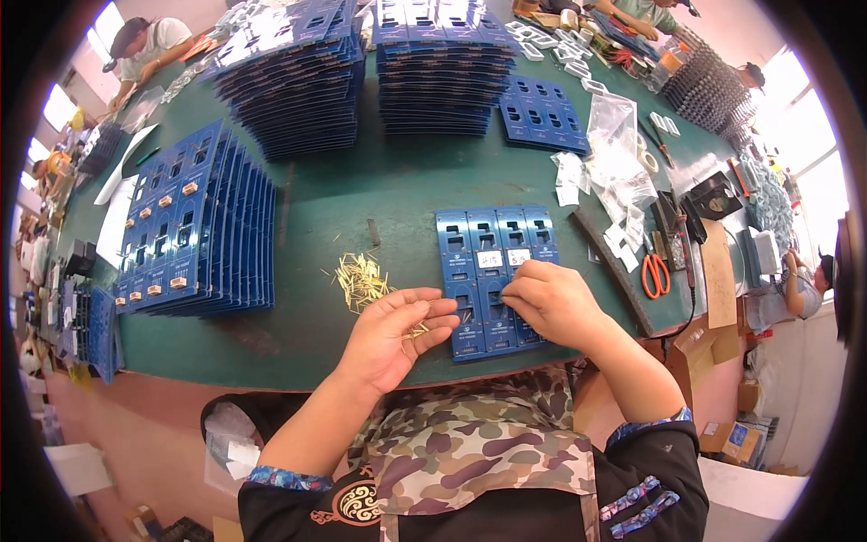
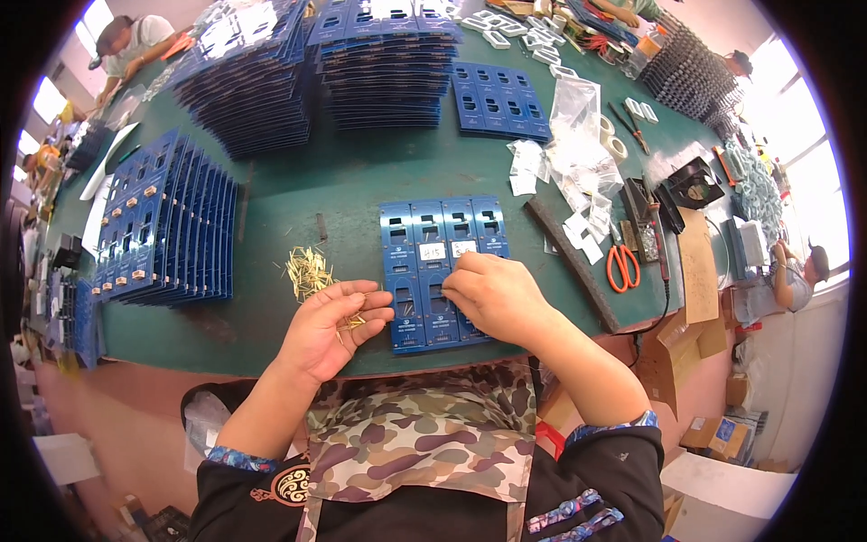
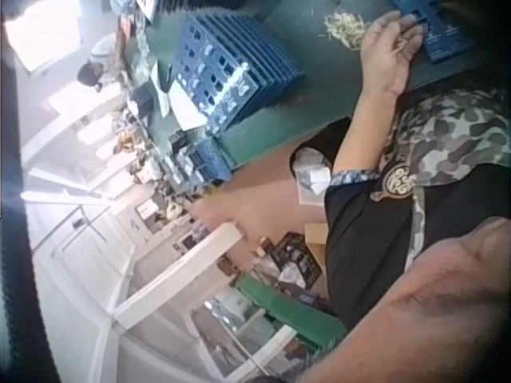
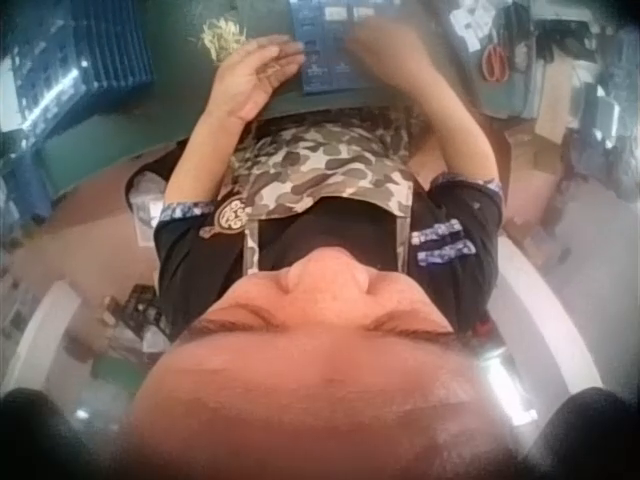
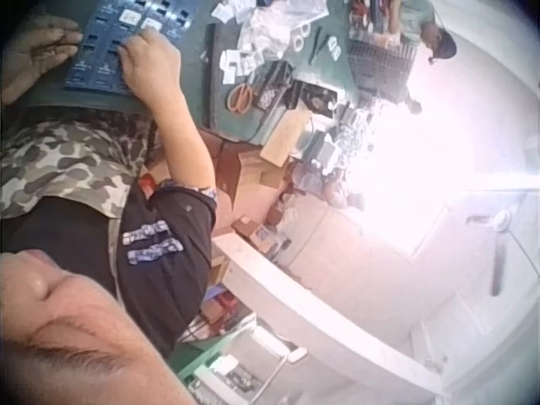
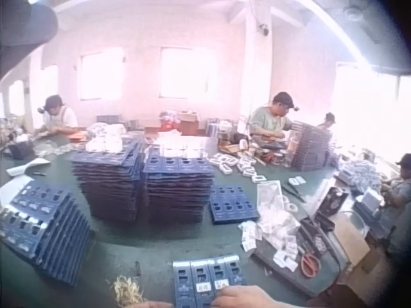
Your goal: The person inserts metal pins into the slots of a circuit board by hand and solders the components using a soldering iron.
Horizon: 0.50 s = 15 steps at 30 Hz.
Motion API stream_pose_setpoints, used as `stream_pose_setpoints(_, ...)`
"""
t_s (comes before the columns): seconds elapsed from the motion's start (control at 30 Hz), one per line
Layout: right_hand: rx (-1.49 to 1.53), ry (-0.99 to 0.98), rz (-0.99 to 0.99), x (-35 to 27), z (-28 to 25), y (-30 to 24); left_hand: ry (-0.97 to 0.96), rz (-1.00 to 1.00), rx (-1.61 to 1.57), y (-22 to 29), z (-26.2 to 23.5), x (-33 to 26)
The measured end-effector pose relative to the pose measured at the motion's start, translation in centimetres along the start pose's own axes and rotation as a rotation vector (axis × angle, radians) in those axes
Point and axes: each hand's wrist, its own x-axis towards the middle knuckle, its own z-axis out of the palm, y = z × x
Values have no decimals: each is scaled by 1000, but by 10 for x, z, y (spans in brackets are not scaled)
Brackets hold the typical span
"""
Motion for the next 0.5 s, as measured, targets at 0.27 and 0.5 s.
stream_pose_setpoints(0.27, -46, 69, -49, -14, 2, -5, -11, 0, 33, -4, -4, 4)
stream_pose_setpoints(0.5, -23, 90, -1, -13, 0, -13, 5, -22, 52, -6, -3, 3)
